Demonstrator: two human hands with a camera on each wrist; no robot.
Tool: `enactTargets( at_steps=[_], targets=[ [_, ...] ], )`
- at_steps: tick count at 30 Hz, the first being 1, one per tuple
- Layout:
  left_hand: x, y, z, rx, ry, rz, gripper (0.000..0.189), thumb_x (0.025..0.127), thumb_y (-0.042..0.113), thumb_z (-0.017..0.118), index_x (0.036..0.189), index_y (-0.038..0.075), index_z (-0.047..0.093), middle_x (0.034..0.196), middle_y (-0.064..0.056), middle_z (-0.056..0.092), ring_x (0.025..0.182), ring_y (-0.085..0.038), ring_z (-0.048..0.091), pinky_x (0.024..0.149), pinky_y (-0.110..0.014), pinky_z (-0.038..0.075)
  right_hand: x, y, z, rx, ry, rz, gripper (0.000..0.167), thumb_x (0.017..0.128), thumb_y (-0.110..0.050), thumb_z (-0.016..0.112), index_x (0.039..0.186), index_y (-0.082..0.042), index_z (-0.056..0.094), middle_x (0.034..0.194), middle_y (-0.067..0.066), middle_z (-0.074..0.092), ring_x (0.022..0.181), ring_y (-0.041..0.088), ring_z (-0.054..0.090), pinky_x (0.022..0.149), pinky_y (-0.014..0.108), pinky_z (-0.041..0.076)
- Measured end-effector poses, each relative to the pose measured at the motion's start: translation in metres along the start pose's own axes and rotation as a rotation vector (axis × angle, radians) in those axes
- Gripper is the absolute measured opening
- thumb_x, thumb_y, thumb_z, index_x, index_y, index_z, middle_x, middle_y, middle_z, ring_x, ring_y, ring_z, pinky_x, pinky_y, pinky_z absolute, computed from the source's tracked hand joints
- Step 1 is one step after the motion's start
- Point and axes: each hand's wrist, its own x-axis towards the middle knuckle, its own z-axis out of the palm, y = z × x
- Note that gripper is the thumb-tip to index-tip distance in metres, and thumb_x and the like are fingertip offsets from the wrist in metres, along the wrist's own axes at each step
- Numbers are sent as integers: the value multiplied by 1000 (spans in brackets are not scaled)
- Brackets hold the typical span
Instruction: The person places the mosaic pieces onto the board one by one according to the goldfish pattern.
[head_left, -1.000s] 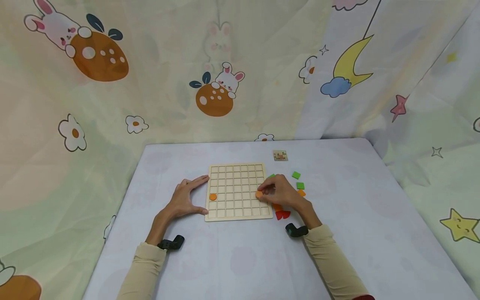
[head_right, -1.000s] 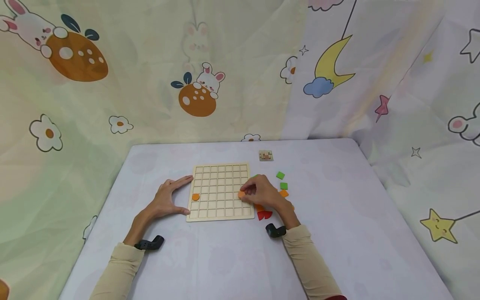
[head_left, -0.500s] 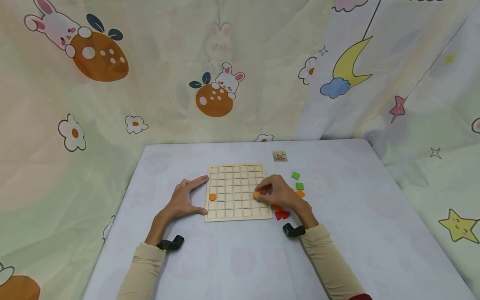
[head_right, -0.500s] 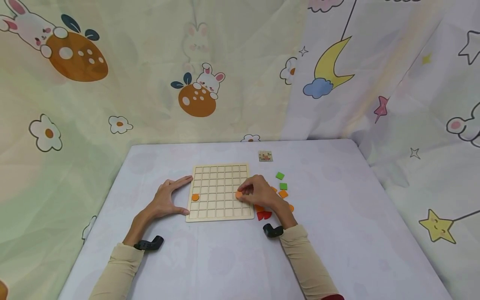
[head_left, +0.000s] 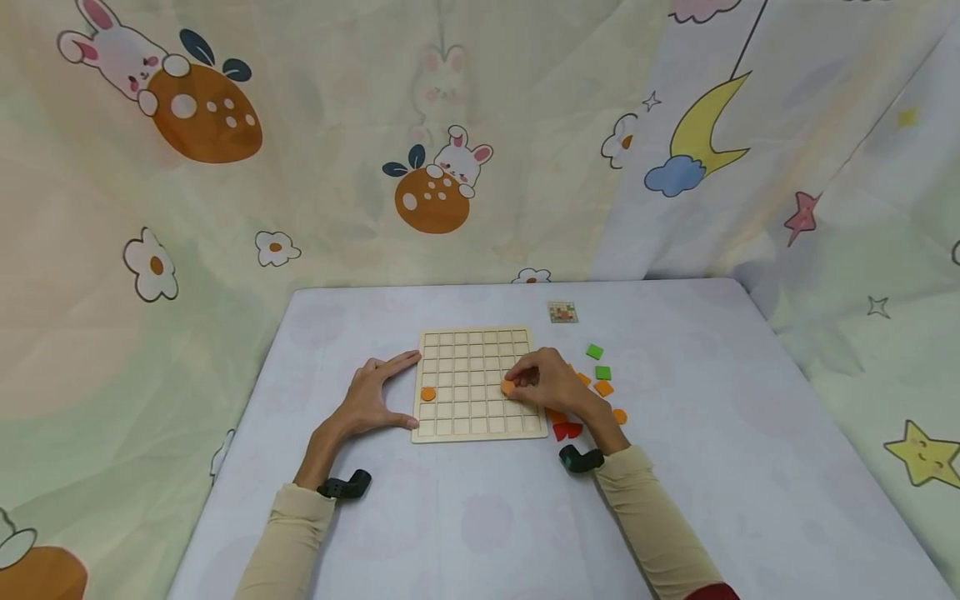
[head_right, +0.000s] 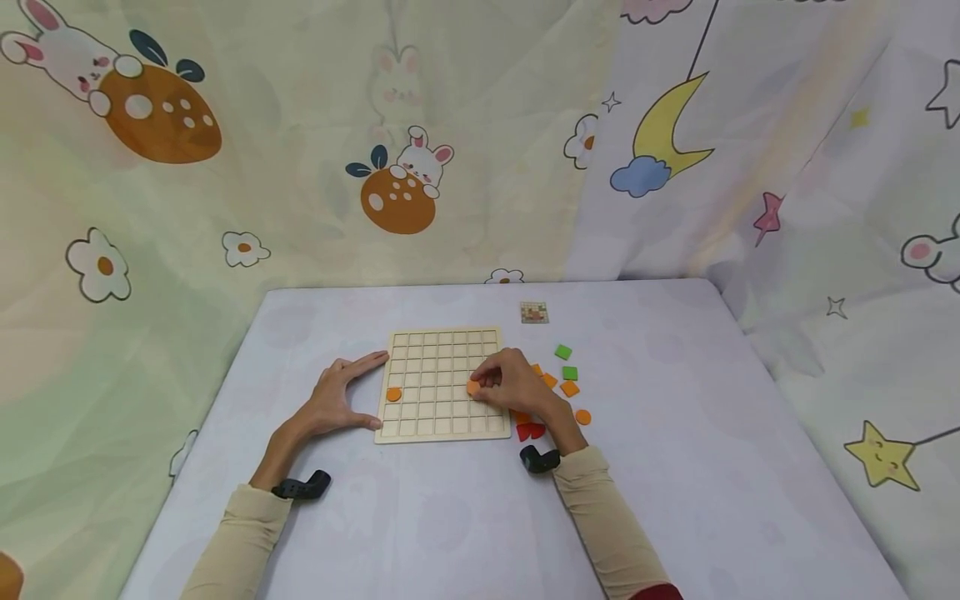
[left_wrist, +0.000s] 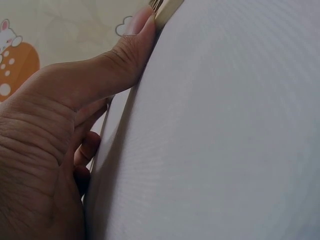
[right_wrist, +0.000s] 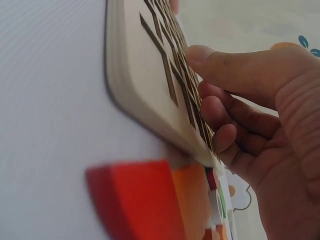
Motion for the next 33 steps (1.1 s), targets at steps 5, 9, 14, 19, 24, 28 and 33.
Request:
enactTargets(
  at_steps=[5,9,14,19,24,28,33],
  targets=[
    [1,0,0,0,2,5,126,58,55,106,167,29,47,175,5,45,113,-22,48,98,-45,35,7,-3,3,7,-12,-13,19,87,-9,92,104,-5,85,99,5,82,82,10,69,79,24,59],
    [2,0,1,2,0,11,127,58,55,106,167,29,47,175,5,45,113,-21,48,97,-45,35,13,-5,5,4,-9,-30,18,86,-8,92,103,-5,85,98,5,82,82,9,69,79,25,59],
    [2,0,1,5,0,10,126,58,56,106,167,30,47,175,5,45,113,-21,48,96,-44,35,19,-6,9,15,-11,-40,18,86,-7,92,103,-5,86,95,5,82,81,10,69,77,25,59],
    [3,0,0,9,5,11,127,58,56,106,167,29,47,175,5,45,112,-21,48,96,-44,36,25,-5,12,26,-24,-70,18,86,-6,91,103,-4,85,94,6,81,80,10,69,75,25,58],
    [2,1,-1,13,15,20,127,58,56,105,167,27,48,175,3,46,110,-21,48,95,-44,36,31,-6,15,29,-26,-87,19,85,-4,90,104,-2,85,95,8,81,80,9,69,74,24,58],
    [1,-1,0,18,16,21,126,59,57,105,167,26,48,174,3,47,109,-20,48,94,-44,36,34,-6,18,18,-31,-78,19,86,-5,90,104,-3,85,95,8,82,80,9,69,74,24,58],
    [0,-2,0,14,19,18,126,58,56,106,167,26,48,173,3,48,111,-22,49,95,-45,36,38,-10,20,-3,-22,-79,19,86,-4,91,104,-3,86,94,7,82,80,9,70,74,25,58]
  ],
)
